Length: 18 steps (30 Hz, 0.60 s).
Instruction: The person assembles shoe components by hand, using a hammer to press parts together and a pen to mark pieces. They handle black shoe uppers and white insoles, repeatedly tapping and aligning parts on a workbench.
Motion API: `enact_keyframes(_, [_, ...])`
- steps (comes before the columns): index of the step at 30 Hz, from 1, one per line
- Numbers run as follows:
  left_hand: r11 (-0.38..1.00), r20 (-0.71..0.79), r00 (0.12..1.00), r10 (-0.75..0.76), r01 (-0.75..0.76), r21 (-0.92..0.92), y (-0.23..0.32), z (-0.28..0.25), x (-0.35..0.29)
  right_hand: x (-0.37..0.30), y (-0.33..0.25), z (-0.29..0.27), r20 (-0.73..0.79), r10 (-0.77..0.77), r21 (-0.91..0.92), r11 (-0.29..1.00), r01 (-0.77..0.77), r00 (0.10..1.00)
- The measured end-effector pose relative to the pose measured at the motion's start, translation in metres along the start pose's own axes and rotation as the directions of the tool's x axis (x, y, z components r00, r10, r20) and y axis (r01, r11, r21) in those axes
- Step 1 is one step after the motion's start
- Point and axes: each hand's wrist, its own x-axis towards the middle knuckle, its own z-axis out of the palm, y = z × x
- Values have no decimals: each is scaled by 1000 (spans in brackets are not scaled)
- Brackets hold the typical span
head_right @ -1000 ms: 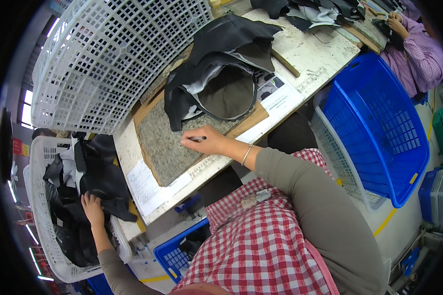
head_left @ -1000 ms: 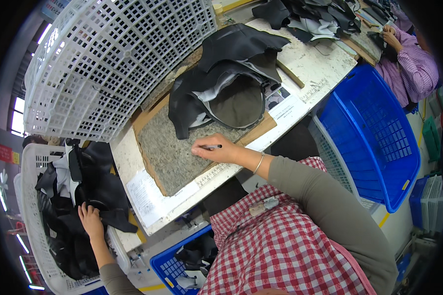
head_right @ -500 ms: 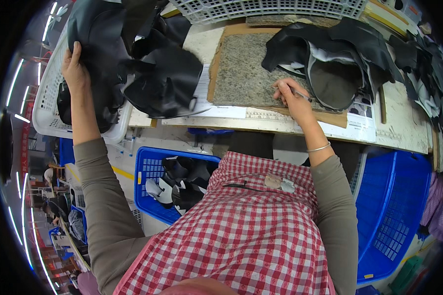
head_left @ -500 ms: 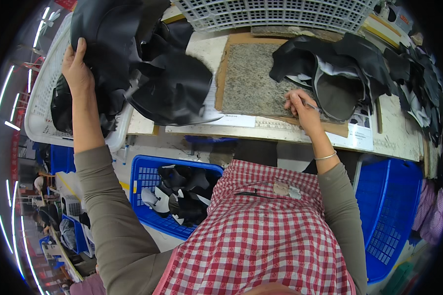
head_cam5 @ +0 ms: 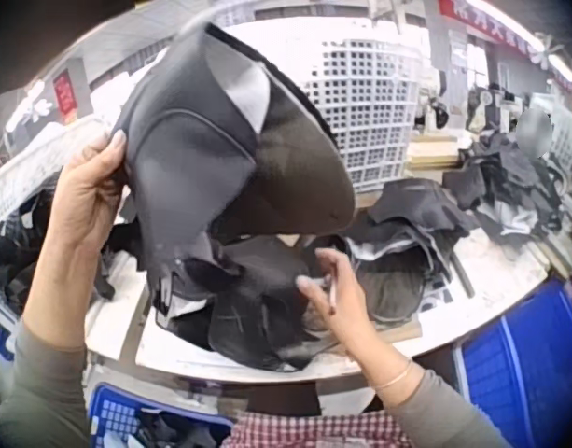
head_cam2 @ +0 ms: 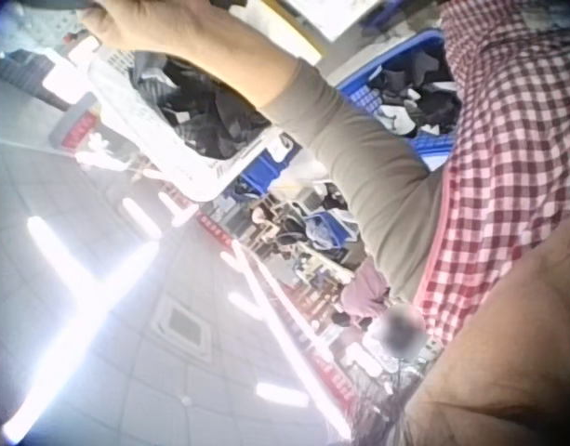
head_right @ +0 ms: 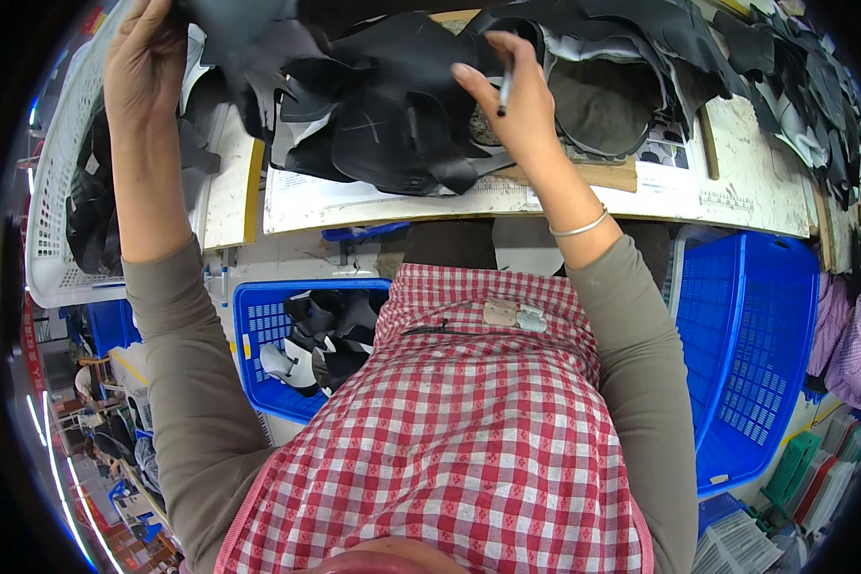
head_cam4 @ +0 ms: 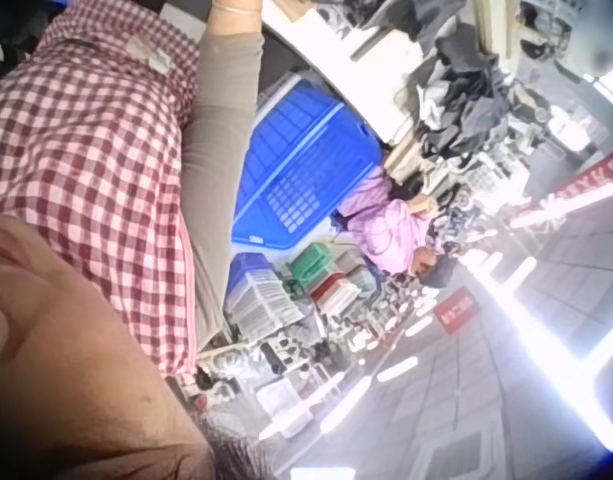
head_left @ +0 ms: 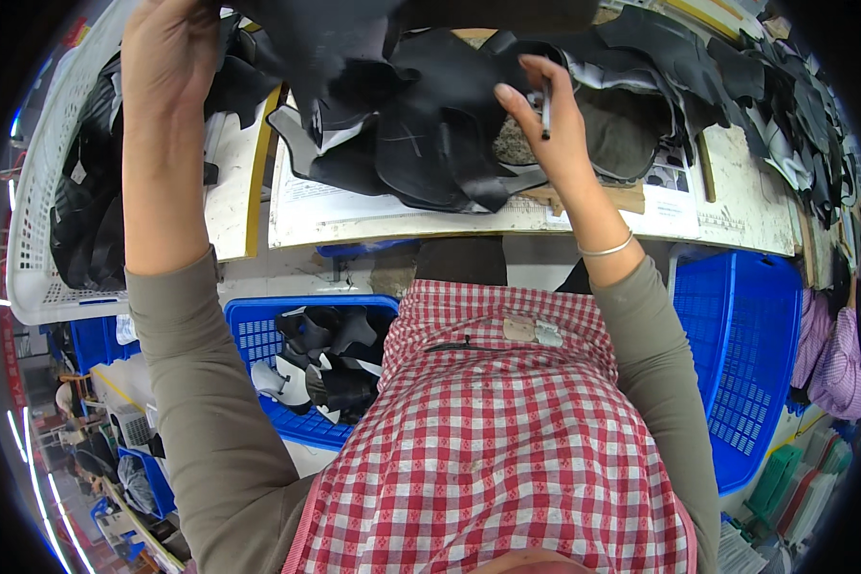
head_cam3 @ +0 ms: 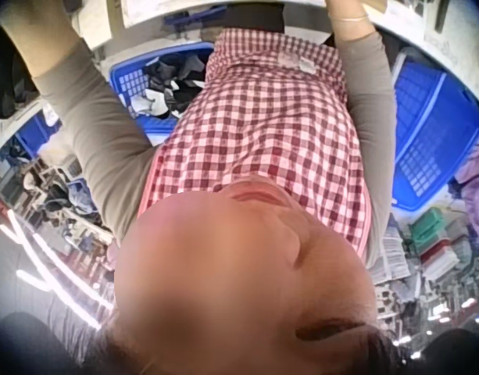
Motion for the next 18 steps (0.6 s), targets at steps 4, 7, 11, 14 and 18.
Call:
enact_keyframes(4, [983,-70,995,-72,59,-173,-5,-2,-1,13,-29,18,189,-316,226,936,272,930])
enact_keyframes(7, [920,-50,936,-349,332,-210,-18,-10,3,3,-51,42,203,-321,-1,945,328,925])
enact_keyframes(11, [941,-150,937,-317,290,-174,-67,-47,-7,-15,-56,53,132,-430,-75,894,442,893])
enact_keyframes(14, [857,-400,773,-492,512,-65,-129,-93,-13,-30,-56,39,152,-683,-250,673,696,715])
enact_keyframes(18, [689,-510,492,-706,642,-334,-177,-171,-23,-44,-69,1,122,-759,-165,620,767,639])
